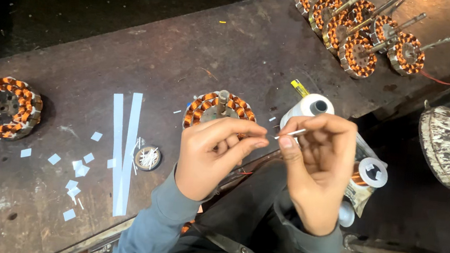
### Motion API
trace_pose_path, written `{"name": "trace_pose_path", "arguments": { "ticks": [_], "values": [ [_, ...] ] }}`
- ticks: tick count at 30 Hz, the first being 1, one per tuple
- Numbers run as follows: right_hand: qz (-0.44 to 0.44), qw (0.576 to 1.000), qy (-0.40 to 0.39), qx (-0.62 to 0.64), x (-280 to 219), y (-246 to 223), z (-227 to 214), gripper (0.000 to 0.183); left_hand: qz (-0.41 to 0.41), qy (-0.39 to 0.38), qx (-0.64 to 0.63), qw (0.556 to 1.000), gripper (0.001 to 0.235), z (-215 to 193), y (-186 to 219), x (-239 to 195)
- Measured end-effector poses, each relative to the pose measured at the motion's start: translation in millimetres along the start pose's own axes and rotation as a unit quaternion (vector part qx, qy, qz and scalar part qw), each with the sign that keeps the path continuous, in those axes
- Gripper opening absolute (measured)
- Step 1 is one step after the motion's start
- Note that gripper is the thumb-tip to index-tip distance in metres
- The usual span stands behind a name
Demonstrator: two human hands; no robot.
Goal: The person prepares electrical wires and applies white insulating tape to the copper windings of a ceiling fan motor stator while it sits on a wooden workbench.
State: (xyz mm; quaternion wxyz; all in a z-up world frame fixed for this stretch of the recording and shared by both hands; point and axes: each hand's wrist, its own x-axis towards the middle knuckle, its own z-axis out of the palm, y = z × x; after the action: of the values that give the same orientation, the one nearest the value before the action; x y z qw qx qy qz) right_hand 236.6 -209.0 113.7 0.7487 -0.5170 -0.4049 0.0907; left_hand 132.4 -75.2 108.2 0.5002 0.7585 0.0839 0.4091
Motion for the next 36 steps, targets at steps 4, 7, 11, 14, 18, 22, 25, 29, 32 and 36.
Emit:
{"name": "trace_pose_path", "arguments": {
  "ticks": [4, 7, 11, 14, 18, 22, 25, 29, 32, 36],
  "values": [
    [-0.095, 0.994, 0.000, -0.051, -3, 22, 2, 0.037, 0.033, -0.012, 0.010, 0.999, 0.012, 2, -2, -1],
    [-0.152, 0.982, 0.011, -0.114, -5, 32, 0, 0.037, 0.044, -0.027, -0.001, 0.999, 0.011, 3, -3, -1],
    [-0.174, 0.974, 0.023, -0.144, -2, 36, -3, 0.037, 0.042, -0.044, -0.023, 0.998, 0.012, 2, -4, 0],
    [-0.158, 0.980, 0.009, -0.123, 0, 29, 0, 0.041, 0.041, -0.029, 0.007, 0.999, 0.012, 0, -5, 1],
    [-0.116, 0.986, -0.010, -0.115, -1, 12, 4, 0.050, 0.052, -0.017, 0.017, 0.998, 0.012, -6, -6, 3],
    [-0.091, 0.989, -0.013, -0.118, -1, 1, 5, 0.052, 0.030, -0.012, -0.020, 0.999, 0.012, -8, -9, 1],
    [-0.076, 0.988, -0.013, -0.131, 0, 1, 5, 0.052, 0.026, -0.009, -0.064, 0.998, 0.016, -8, -14, -2],
    [-0.079, 0.981, -0.033, -0.175, 4, 10, 1, 0.054, 0.048, -0.003, -0.077, 0.996, 0.020, -2, -19, -5],
    [-0.044, 0.976, -0.024, -0.213, 5, 23, -11, 0.049, 0.050, -0.013, -0.012, 0.999, 0.019, -1, -24, -7],
    [-0.023, 0.927, -0.065, -0.369, 19, 52, -38, 0.010, -0.046, -0.061, -0.055, 0.996, 0.019, 0, -35, -6]
  ]
}}
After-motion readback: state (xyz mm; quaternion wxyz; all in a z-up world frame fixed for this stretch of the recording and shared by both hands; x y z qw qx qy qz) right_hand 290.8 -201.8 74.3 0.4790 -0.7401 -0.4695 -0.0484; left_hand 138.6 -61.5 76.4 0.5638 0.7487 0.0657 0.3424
